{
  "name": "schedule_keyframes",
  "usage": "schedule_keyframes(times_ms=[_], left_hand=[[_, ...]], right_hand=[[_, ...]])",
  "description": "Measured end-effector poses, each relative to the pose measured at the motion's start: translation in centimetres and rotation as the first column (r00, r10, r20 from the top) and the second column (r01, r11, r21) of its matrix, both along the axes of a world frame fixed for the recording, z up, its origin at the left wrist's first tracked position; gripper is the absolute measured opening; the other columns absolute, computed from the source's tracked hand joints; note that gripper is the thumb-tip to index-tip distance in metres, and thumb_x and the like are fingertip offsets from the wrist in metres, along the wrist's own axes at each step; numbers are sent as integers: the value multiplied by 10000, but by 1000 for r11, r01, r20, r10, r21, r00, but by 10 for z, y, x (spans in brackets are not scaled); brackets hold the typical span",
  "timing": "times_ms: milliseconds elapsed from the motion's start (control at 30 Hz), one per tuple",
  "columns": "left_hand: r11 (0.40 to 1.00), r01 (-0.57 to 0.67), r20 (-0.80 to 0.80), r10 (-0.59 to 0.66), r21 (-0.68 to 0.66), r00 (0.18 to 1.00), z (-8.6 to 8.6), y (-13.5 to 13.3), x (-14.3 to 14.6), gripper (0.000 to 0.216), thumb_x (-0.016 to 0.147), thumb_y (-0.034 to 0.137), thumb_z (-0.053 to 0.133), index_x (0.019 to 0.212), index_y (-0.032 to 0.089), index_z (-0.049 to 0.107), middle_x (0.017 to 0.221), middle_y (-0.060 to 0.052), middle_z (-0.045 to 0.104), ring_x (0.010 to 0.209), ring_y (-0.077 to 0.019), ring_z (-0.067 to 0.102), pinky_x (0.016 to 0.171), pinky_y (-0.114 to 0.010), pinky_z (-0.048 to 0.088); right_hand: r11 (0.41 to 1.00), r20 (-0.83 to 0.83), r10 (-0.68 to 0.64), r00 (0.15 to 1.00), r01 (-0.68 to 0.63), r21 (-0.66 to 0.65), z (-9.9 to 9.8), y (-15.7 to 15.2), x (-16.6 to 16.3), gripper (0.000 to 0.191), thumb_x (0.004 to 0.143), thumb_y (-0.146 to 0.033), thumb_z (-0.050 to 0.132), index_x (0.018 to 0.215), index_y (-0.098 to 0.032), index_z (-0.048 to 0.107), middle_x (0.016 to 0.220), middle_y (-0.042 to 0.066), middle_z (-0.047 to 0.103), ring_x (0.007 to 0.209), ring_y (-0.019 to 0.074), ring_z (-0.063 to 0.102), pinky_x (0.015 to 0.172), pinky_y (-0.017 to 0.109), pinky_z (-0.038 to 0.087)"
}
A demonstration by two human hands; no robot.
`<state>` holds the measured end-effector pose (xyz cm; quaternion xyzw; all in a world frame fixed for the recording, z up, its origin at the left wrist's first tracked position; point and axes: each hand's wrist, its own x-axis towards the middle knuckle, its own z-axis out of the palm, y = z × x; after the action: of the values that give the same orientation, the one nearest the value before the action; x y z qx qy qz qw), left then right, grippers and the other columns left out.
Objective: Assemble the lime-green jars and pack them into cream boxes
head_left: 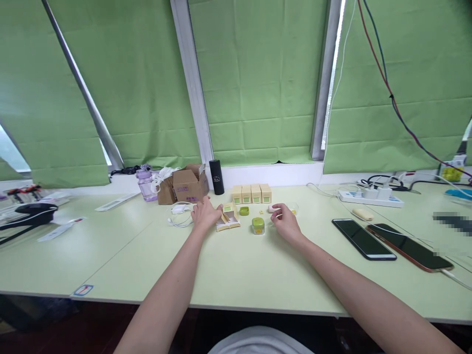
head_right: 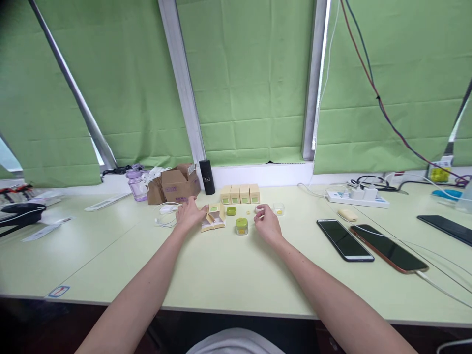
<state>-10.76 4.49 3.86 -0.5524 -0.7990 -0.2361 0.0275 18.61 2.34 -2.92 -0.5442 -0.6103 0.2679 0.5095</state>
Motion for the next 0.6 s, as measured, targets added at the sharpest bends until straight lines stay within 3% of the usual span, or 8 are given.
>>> schedule_keyframes(times_ms=[167, 467, 600], left_hand=[[991, 9, 75, 1, -134, 997, -14, 12, -8, 745, 875, 670, 558, 1465, 236, 421, 1452, -236, 581, 1395, -423, 531, 1101, -539, 428], [996, 20, 43, -17, -88, 999, -12, 9, -3, 687, 901, 573, 537, 1478, 230, 392, 1436, -253, 566, 1368, -424, 554, 1111, -576, 402], [997, 30, -15, -31, -72, 999, -11, 3, 2, 713, 845, 450, 609, 1480, 214, 387, 1416, -260, 541, 1305, -425, 595, 1077, -565, 427]], right_hand=[[1000, 11, 2, 1000, -2, -9, 1, -1, 0, 349, 813, -240, 557, 1159, -258, 594, 922, 1, 691, 783, 197, 651, 698, 327, 474], [1000, 16, -1, 1000, 1, 2, 2, -2, -1, 349, 817, -243, 562, 1165, -260, 597, 932, 3, 694, 792, 197, 652, 695, 327, 472], [1000, 13, 2, 1000, -2, 4, 2, -2, -1, 338, 819, -240, 566, 1155, -268, 595, 929, 0, 694, 779, 195, 652, 679, 320, 467]])
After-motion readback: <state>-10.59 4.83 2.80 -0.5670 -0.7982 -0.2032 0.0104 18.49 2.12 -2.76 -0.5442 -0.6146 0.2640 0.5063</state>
